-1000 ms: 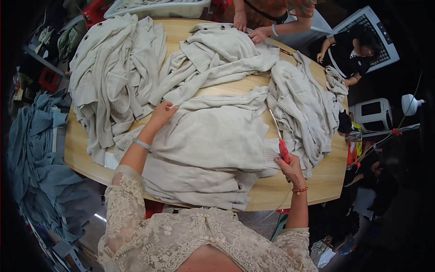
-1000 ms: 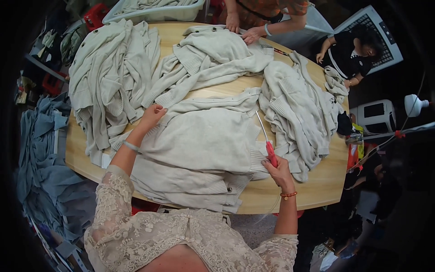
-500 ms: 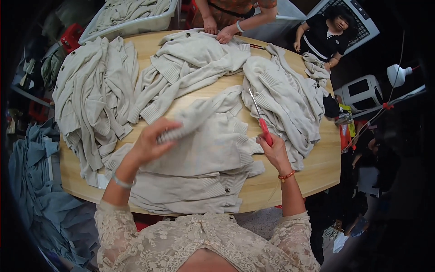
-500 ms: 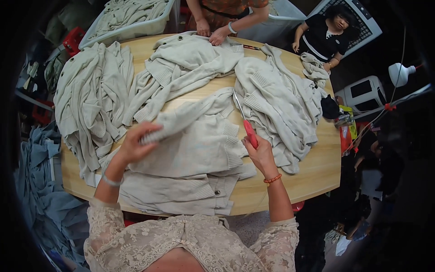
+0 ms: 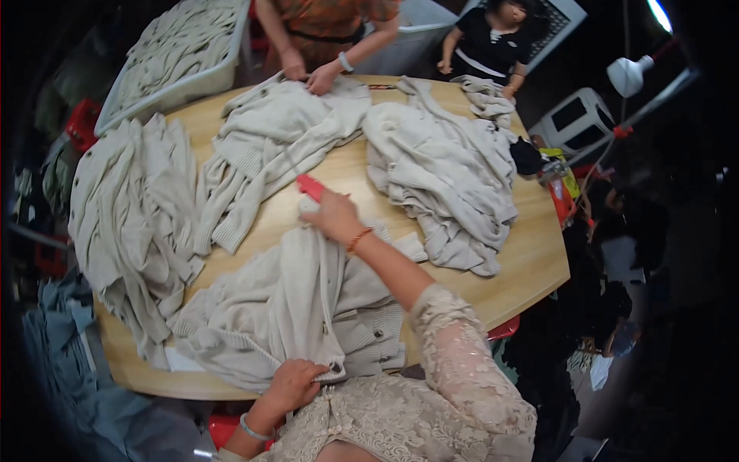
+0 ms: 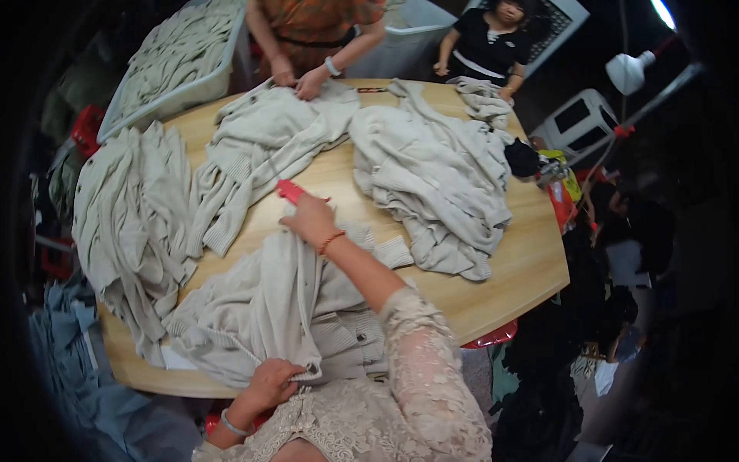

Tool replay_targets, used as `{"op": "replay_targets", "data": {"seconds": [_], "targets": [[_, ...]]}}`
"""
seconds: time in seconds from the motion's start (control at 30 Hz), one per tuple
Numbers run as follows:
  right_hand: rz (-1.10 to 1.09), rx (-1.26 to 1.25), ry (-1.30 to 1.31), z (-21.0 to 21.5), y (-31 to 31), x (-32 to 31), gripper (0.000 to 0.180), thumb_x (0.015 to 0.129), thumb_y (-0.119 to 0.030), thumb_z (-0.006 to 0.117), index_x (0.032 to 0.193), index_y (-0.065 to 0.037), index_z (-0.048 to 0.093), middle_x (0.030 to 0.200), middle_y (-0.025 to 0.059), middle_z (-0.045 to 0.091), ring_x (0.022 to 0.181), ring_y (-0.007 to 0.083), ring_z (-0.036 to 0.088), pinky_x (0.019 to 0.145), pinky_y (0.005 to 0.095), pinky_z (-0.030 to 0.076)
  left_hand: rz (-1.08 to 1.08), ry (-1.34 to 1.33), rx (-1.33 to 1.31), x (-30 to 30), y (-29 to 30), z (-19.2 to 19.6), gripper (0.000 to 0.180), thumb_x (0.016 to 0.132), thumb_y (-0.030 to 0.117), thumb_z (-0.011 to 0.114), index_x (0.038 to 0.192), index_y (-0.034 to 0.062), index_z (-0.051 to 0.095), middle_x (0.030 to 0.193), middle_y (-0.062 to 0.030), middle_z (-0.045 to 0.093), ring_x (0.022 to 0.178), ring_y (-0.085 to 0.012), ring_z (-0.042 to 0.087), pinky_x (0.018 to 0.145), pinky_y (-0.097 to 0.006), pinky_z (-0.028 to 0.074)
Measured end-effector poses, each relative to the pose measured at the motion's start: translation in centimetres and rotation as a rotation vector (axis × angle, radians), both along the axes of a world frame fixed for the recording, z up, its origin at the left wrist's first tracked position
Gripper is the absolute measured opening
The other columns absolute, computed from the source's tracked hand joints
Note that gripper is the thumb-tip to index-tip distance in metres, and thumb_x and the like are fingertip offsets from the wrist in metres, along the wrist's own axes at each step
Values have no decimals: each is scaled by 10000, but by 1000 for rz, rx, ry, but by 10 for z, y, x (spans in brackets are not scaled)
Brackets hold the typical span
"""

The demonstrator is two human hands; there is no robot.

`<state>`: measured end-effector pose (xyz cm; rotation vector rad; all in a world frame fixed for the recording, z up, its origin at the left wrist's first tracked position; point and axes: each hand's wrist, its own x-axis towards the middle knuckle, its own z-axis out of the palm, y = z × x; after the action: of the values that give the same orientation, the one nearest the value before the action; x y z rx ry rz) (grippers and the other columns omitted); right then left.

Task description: Trimming loose threads from sweaters using scissors.

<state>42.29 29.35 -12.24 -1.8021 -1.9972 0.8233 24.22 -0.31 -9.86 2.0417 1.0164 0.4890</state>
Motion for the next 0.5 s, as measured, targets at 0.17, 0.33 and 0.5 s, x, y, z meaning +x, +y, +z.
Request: {"op": "replay_targets", "data": {"seconds": [0.17, 0.33, 0.5], "targets": [[43, 11, -169, -76, 18, -27, 238, 749, -207, 718, 901, -26, 695, 927, 190, 701, 889, 328, 690, 765, 438, 556, -44, 118, 5, -6, -2, -8, 382, 651, 100, 727, 1012, 111, 604, 859, -82, 609, 818, -303, 586, 721, -430, 436], [-40, -47, -177, -66, 14, 5, 203, 803, -133, 586, 926, -15, 697, 954, 221, 691, 911, 344, 683, 808, 434, 546, 158, 179, 122, -41, 0, -12, 379, 622, 71, 719, 984, 108, 610, 833, -85, 600, 823, -320, 569, 714, -446, 420], [-204, -30, 70, 1, 4, 80, 275, 735, -210, 598, 835, 41, 650, 848, 258, 668, 837, 383, 672, 764, 435, 525, 517, 342, 537, -114, 53, 8, 274, 631, 18, 622, 903, 37, 602, 792, -150, 561, 770, -375, 529, 676, -479, 399]]}}
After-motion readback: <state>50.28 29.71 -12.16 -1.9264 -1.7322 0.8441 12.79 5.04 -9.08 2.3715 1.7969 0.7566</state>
